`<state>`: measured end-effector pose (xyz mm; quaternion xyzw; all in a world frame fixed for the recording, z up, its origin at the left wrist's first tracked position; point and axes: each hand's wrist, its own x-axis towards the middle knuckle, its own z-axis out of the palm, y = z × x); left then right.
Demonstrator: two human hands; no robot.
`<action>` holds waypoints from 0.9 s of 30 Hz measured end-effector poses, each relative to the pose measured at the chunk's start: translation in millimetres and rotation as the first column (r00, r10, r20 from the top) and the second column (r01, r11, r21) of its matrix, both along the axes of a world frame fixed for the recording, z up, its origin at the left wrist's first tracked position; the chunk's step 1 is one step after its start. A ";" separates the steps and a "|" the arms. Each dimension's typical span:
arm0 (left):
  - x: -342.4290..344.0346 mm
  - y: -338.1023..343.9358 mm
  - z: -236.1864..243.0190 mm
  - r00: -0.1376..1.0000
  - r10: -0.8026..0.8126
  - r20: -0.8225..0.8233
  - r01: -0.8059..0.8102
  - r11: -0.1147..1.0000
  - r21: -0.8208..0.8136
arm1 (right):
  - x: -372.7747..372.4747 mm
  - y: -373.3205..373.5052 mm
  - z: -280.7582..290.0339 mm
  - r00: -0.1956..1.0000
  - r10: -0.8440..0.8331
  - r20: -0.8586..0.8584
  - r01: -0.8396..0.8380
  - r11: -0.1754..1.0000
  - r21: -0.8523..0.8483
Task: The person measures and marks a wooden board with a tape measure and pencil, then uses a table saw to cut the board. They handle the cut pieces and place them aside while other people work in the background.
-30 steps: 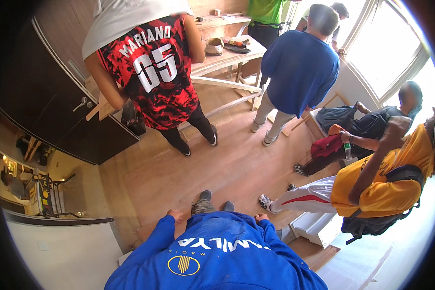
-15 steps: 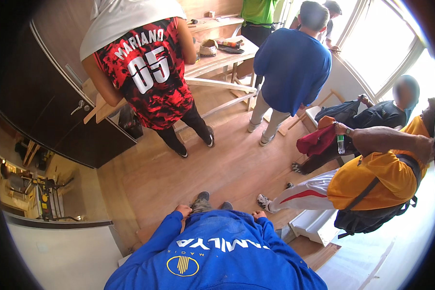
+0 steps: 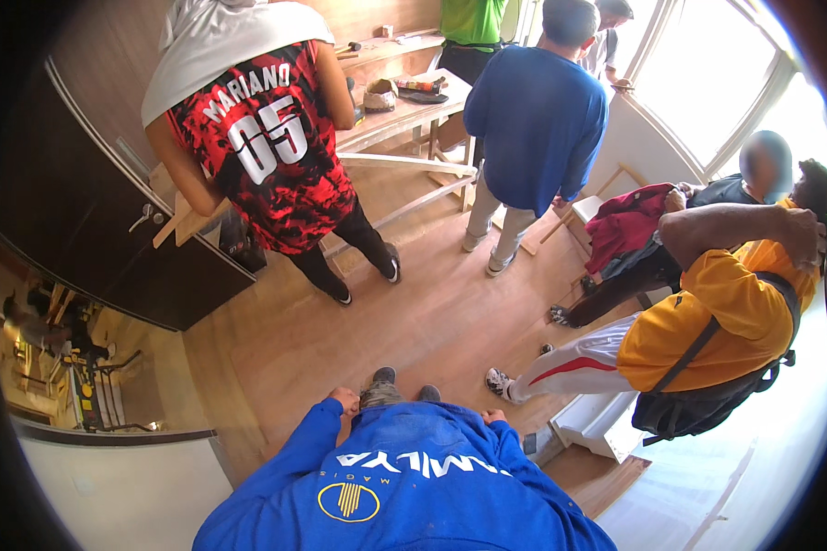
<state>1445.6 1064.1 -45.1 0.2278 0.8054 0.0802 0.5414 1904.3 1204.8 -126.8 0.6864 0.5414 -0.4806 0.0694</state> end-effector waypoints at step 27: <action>13.9 -13.2 -19.9 0.999 -0.039 -0.035 0.040 0.999 0.030 | 7.1 15.4 -36.1 0.995 0.090 -0.034 -0.089 0.995 0.041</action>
